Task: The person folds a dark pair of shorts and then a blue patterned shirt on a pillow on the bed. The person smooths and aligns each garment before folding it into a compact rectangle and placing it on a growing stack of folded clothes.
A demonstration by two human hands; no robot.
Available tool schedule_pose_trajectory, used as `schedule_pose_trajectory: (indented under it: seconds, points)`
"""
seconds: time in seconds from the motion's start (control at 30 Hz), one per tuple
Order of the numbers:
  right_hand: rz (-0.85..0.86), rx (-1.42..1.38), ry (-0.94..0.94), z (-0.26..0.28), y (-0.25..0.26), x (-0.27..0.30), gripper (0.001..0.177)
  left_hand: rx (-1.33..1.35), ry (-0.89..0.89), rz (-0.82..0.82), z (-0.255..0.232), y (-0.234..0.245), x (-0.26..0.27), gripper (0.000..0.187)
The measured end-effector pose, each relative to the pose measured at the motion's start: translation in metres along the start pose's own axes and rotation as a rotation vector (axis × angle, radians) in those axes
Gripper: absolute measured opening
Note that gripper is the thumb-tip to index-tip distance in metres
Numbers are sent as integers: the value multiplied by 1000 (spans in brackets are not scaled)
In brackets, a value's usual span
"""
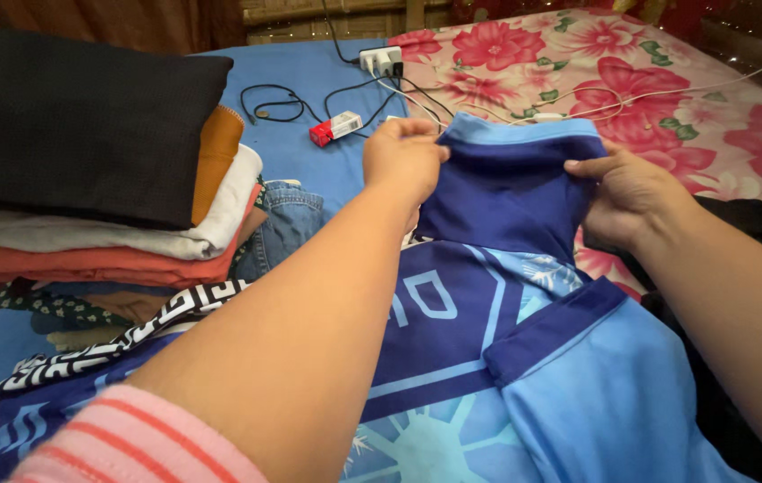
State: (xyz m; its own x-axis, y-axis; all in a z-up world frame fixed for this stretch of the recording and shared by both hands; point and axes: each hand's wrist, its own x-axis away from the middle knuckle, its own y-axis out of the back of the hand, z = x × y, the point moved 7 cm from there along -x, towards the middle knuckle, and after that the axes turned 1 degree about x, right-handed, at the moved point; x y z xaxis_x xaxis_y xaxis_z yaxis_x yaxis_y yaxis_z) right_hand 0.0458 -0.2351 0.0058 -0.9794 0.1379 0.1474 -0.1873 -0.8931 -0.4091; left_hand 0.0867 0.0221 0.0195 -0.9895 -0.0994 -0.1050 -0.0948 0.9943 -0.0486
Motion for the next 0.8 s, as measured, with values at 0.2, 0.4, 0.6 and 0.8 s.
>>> schedule_pose_trajectory:
  seconds: [0.2, 0.4, 0.6, 0.8]
  points:
    - [200, -48, -77, 1, 3, 11, 43, 49, -90, 22, -21, 7, 13, 52]
    - [299, 185, 113, 1, 43, 99, 46, 173, -97, 371, -13, 18, 101, 43]
    - [52, 313, 36, -18, 77, 151, 50, -32, -57, 533, -6, 46, 183, 31]
    - [-124, 717, 232, 11, 28, 144, 31, -186, -131, 286, -32, 84, 182, 24]
